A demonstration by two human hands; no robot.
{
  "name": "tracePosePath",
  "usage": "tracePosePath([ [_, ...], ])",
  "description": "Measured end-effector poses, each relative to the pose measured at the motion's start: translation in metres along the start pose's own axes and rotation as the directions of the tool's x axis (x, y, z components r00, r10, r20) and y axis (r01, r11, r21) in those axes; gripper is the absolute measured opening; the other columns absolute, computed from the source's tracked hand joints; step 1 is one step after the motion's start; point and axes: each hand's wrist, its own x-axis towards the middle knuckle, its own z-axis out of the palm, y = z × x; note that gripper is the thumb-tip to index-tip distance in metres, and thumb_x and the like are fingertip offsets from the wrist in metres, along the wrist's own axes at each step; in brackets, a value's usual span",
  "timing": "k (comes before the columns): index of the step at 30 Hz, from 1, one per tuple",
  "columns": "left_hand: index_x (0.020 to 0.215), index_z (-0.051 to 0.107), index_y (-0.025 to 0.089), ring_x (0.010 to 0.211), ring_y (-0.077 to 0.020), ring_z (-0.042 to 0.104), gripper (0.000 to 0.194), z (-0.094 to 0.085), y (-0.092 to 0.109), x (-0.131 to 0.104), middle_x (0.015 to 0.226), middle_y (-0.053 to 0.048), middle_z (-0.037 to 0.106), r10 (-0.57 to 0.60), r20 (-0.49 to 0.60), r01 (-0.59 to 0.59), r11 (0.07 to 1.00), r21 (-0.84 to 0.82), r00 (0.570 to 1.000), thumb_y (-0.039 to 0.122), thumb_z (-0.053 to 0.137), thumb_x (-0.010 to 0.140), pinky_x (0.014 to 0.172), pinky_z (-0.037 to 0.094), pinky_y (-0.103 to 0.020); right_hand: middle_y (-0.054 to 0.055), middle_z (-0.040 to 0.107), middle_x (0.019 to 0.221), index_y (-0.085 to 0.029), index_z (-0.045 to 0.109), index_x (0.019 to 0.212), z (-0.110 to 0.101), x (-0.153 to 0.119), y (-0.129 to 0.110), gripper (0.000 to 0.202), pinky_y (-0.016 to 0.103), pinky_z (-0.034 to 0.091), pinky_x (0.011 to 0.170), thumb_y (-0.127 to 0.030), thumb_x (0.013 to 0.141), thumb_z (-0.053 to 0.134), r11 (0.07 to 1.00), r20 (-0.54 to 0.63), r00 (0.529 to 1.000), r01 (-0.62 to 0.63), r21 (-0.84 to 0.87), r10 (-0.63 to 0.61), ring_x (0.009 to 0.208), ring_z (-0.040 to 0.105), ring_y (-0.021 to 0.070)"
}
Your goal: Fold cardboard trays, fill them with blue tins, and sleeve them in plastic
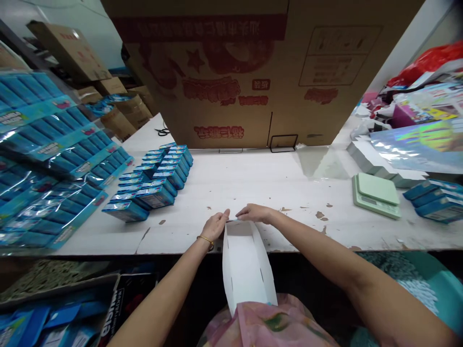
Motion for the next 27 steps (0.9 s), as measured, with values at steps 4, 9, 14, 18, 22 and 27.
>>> tracePosePath([
  [4, 0.074, 0.062, 0.015, 0.069, -0.0178, 0.054, 0.052, 0.001, -0.009, 0.0, 0.071, -0.004, 0.062, 0.068, 0.047, -0.067, 0.997, -0.025, 0.997, 0.062, 0.042, 0.066, 0.06, 0.04, -0.026, 0.003, 0.064, 0.082, -0.017, 0.067, 0.093, -0.01, 0.008, -0.009, 0.025, 0.022, 0.044, 0.059, -0.028, 0.072, 0.059, 0.982, 0.159, 0.986, -0.01, -0.187, 0.041, 0.072, 0.054, 0.0131],
  [9, 0.079, 0.064, 0.013, 0.064, -0.0154, 0.052, 0.053, 0.002, -0.018, 0.001, 0.066, -0.002, 0.061, 0.052, 0.092, -0.035, 0.984, -0.173, 0.994, 0.061, 0.047, 0.064, 0.056, 0.038, -0.024, 0.002, 0.065, 0.083, -0.018, 0.065, 0.097, -0.013, 0.006, -0.003, 0.028, 0.018, 0.043, 0.057, -0.033, 0.075, 0.056, 0.992, 0.164, 0.985, -0.03, -0.121, 0.049, 0.07, 0.055, 0.0104],
  [14, 0.079, 0.065, 0.01, 0.055, -0.0138, 0.049, 0.055, 0.0, -0.009, -0.001, 0.052, -0.001, 0.054, -0.033, 0.132, 0.059, 0.978, -0.2, 0.991, 0.057, 0.038, 0.069, 0.052, 0.036, -0.024, 0.003, 0.067, 0.087, -0.019, 0.065, 0.098, -0.009, 0.007, -0.009, 0.031, 0.021, 0.045, 0.065, -0.029, 0.069, 0.061, 0.883, 0.21, 0.977, 0.127, -0.452, -0.033, 0.078, 0.059, 0.0146],
  [18, 0.071, 0.066, 0.014, 0.054, -0.0131, 0.046, 0.034, -0.001, 0.002, 0.002, 0.048, 0.003, 0.05, -0.015, 0.132, 0.021, 0.998, -0.051, 0.991, 0.044, 0.052, 0.061, 0.05, 0.033, -0.024, 0.009, 0.067, 0.084, -0.015, 0.069, 0.077, 0.011, 0.019, -0.028, 0.025, 0.034, 0.045, 0.073, -0.013, 0.052, 0.068, 0.74, 0.135, 0.991, 0.109, -0.663, -0.025, 0.084, 0.06, 0.0262],
  [22, 0.084, 0.064, 0.015, 0.061, -0.015, 0.051, 0.031, -0.004, 0.008, -0.004, 0.06, 0.001, 0.057, 0.029, 0.093, -0.039, 0.993, 0.11, 0.995, 0.034, 0.055, 0.062, 0.055, 0.038, -0.025, 0.011, 0.066, 0.091, -0.015, 0.067, 0.076, 0.031, 0.03, -0.034, 0.025, 0.039, 0.044, 0.079, -0.006, 0.053, 0.063, 0.696, -0.015, 0.999, 0.015, -0.718, -0.038, 0.093, 0.057, 0.0277],
  [27, 0.111, 0.051, 0.015, 0.1, -0.0216, 0.051, 0.04, -0.01, 0.027, -0.071, 0.11, -0.011, 0.056, 0.405, -0.171, -0.352, 0.895, 0.273, 0.898, 0.03, 0.048, 0.074, 0.086, 0.04, -0.034, 0.015, 0.066, 0.088, -0.012, 0.066, 0.077, 0.006, 0.029, -0.011, 0.023, 0.039, 0.044, 0.08, -0.005, 0.055, 0.062, 0.786, -0.161, 0.987, -0.083, -0.612, -0.02, 0.095, 0.057, 0.0294],
])
